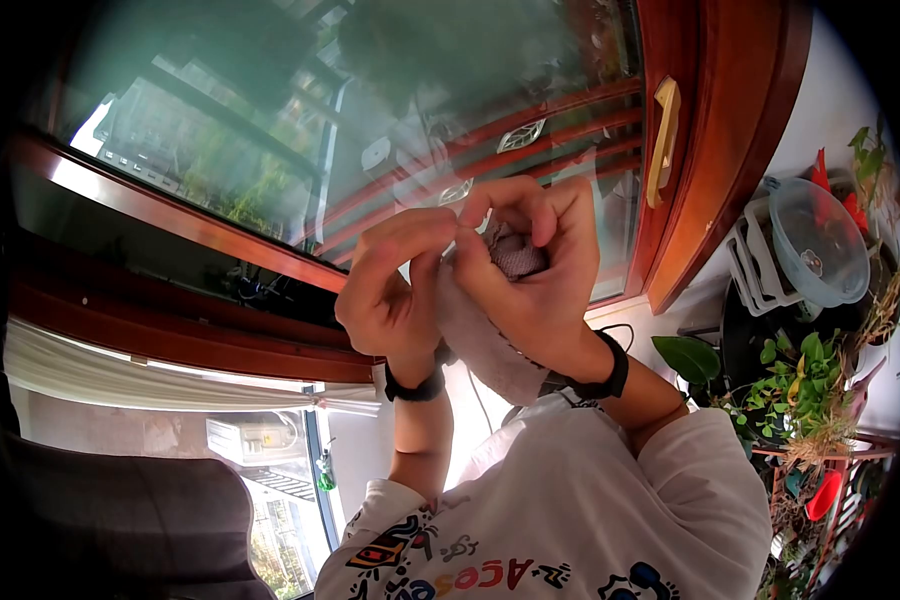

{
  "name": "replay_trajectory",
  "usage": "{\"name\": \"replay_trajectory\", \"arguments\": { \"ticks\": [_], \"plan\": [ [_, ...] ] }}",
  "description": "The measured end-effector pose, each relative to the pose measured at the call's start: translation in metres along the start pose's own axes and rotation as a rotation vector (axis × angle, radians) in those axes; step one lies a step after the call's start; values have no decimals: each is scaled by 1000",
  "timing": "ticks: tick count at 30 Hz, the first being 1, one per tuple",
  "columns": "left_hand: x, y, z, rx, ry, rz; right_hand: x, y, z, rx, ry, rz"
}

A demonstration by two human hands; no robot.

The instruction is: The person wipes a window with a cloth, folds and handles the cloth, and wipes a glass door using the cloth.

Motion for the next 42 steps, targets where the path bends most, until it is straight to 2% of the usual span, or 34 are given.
{"name": "replay_trajectory", "arguments": {
  "ticks": [13,18,21,25,33,42],
  "plan": [
    [0,6,-2,21,0,-14,-4,-6,-3,44,1,-15],
    [-7,9,13,-192,24,-145,-10,-10,-6,65,26,-42],
    [-3,14,10,-74,196,-84,-12,-10,-5,68,57,-3],
    [-5,13,14,-151,237,-196,-10,-11,-4,27,89,56],
    [-2,14,10,-173,354,-159,-10,-9,-7,23,84,90],
    [-2,20,17,-237,263,-153,-10,-13,-5,56,66,103]
  ]
}}
Point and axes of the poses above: each hand's wrist, its own x-axis away from the middle knuckle, its own y-axis out of the palm, z = x × y, the point moved 4 cm from there along -x, towards the middle knuckle, and after that the axes turned 14 degrees about -y, right-handed, at the moved point
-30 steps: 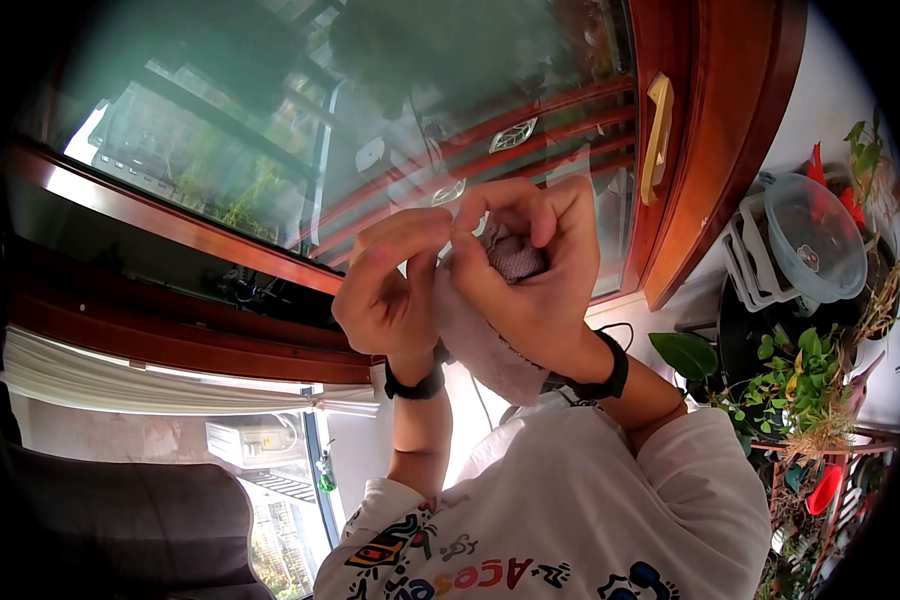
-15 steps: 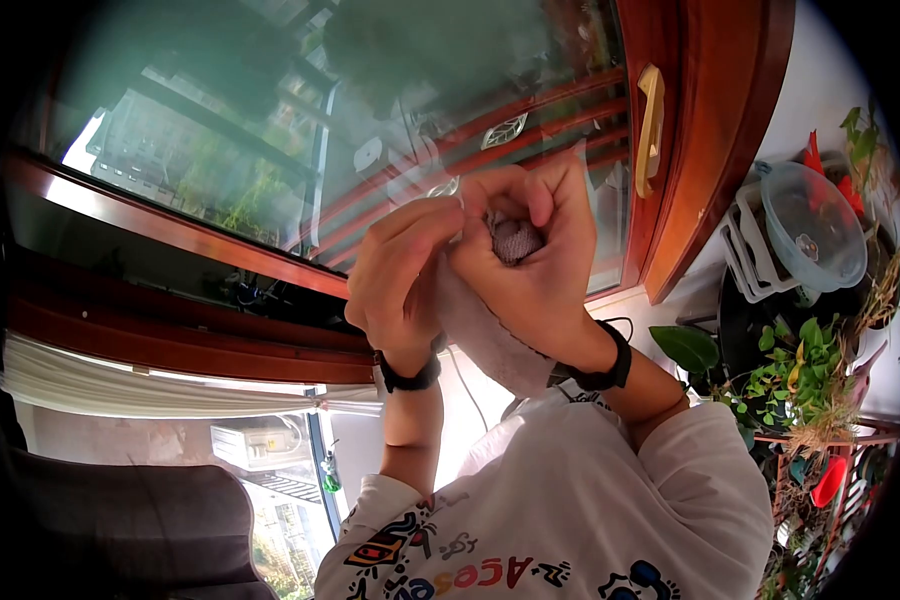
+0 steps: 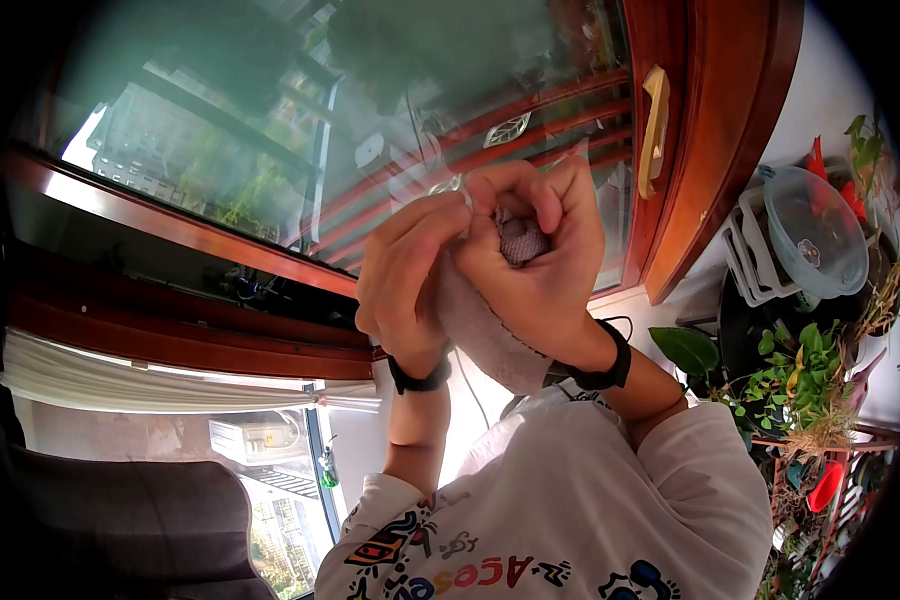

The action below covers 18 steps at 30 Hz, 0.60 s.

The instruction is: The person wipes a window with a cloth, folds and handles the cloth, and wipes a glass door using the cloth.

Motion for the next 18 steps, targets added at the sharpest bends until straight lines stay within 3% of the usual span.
{"name": "replay_trajectory", "arguments": {
  "ticks": [18],
  "plan": [
    [-2,20,-15,195,-223,102,-4,-15,5,-50,-82,-17]
  ]
}}
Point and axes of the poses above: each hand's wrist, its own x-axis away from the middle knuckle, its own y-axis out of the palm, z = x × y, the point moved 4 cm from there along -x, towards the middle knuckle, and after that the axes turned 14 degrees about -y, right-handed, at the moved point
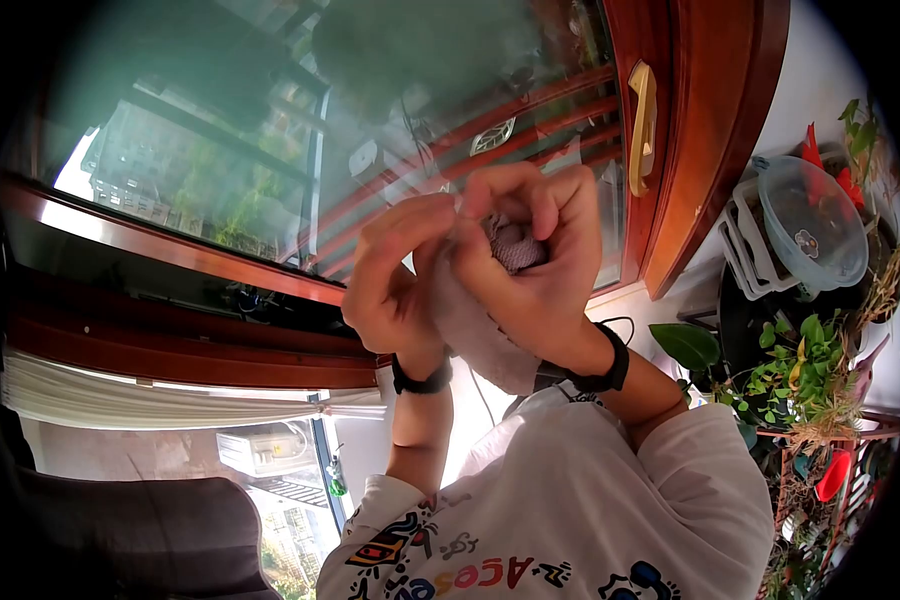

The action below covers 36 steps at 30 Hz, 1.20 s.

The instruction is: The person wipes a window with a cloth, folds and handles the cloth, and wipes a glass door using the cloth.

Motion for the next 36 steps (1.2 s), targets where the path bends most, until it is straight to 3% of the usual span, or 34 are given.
{"name": "replay_trajectory", "arguments": {
  "ticks": [6,12,21,30,36],
  "plan": [
    [0,3,-8,70,135,52,-2,0,3,-16,11,0],
    [-7,-1,-1,-72,187,-99,-10,-4,6,67,121,-53],
    [-7,9,-9,-199,381,-64,-12,-3,15,106,127,35],
    [-1,12,-10,-212,332,9,-8,2,16,101,96,53],
    [-1,0,-11,-163,85,-66,-2,4,12,41,93,3]
  ]
}}
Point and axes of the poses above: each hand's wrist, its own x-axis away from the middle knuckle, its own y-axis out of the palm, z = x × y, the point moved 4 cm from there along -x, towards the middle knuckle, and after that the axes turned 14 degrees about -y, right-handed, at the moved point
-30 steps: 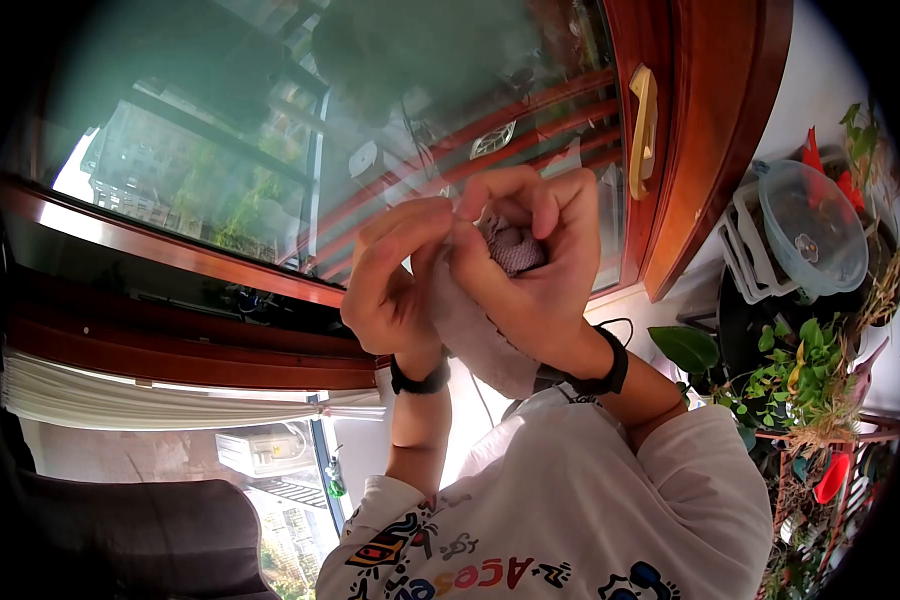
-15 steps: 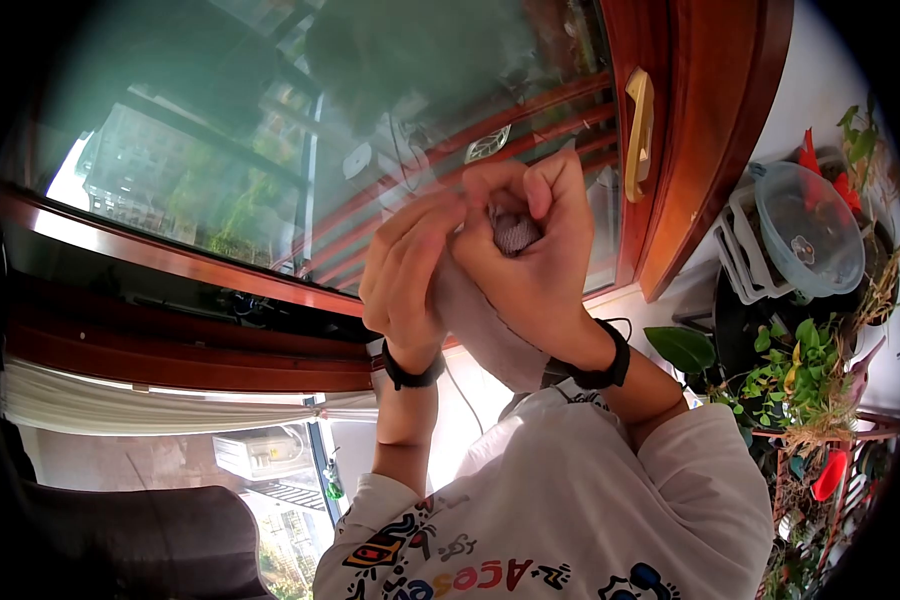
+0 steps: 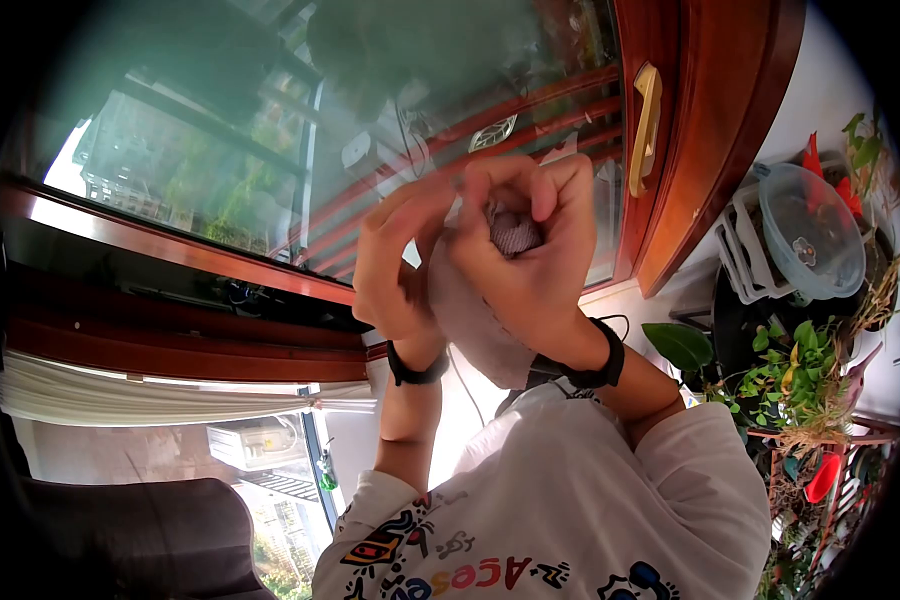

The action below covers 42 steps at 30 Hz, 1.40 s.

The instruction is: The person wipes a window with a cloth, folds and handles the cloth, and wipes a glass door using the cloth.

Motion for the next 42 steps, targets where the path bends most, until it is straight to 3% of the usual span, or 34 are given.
{"name": "replay_trajectory", "arguments": {
  "ticks": [16,21,30,39,42],
  "plan": [
    [2,-9,-4,111,104,63,-4,6,-1,63,63,-51],
    [6,-10,-10,41,292,40,-5,2,-1,94,143,-100],
    [9,-2,-5,-106,363,170,-2,9,4,77,93,-13],
    [13,-8,-6,-85,239,184,4,17,8,80,18,-36],
    [10,-20,-4,-102,19,55,8,19,7,97,17,-53]
  ]
}}
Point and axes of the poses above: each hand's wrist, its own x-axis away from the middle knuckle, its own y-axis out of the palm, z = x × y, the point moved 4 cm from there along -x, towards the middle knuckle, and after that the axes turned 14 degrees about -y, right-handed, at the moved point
